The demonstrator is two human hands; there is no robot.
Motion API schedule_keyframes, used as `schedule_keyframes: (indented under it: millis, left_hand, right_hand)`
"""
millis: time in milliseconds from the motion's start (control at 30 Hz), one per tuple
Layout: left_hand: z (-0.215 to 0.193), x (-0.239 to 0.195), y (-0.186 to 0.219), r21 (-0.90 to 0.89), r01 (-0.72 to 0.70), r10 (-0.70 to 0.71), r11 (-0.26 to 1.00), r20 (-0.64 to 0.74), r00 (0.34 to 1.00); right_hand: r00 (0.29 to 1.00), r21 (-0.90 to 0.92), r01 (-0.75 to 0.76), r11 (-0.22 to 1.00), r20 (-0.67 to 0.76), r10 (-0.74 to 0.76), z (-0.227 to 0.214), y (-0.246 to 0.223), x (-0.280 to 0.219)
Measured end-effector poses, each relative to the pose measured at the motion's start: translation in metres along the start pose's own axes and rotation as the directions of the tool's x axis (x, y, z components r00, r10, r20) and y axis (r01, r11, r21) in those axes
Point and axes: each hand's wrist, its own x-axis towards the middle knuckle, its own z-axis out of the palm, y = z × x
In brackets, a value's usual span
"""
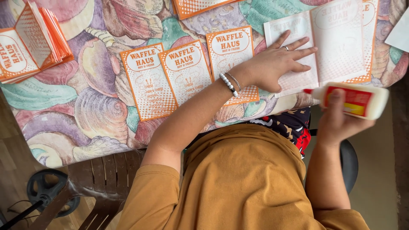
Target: Assembling paper bags by folding pre-printed templates and applying glue to the edges.
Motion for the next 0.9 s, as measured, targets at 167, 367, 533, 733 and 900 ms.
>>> schedule_keyframes:
  millis: [167, 367, 533, 733, 900]
  left_hand:
    - [-0.003, -0.001, 0.001, 0.02, 0.008, -0.008, 1.0, 0.012, 1.0]
    - [-0.011, 0.001, 0.006, -0.028, 0.017, -0.016, 0.999, 0.049, 0.999]
    - [-0.024, 0.007, 0.015, -0.011, 0.096, -0.093, 0.995, 0.155, 0.983]
    - [-0.036, 0.018, 0.014, 0.033, 0.109, -0.114, 0.993, 0.267, 0.957]
    - [-0.039, 0.024, 0.017, 0.03, 0.146, -0.149, 0.989, 0.21, 0.966]
  right_hand:
    - [1.0, 0.056, -0.004, 0.998, -0.021, 0.005, -0.006, 0.018, 0.0]
    - [0.97, 0.064, -0.086, 0.994, -0.221, 0.098, -0.061, 0.038, 0.025]
    - [0.94, 0.171, -0.229, 0.958, -0.215, 0.263, -0.065, 0.013, 0.036]
    - [0.969, 0.102, -0.174, 0.979, -0.157, 0.189, -0.063, 0.02, 0.025]
    - [0.977, 0.089, -0.125, 0.988, -0.162, 0.138, -0.041, 0.051, 0.001]
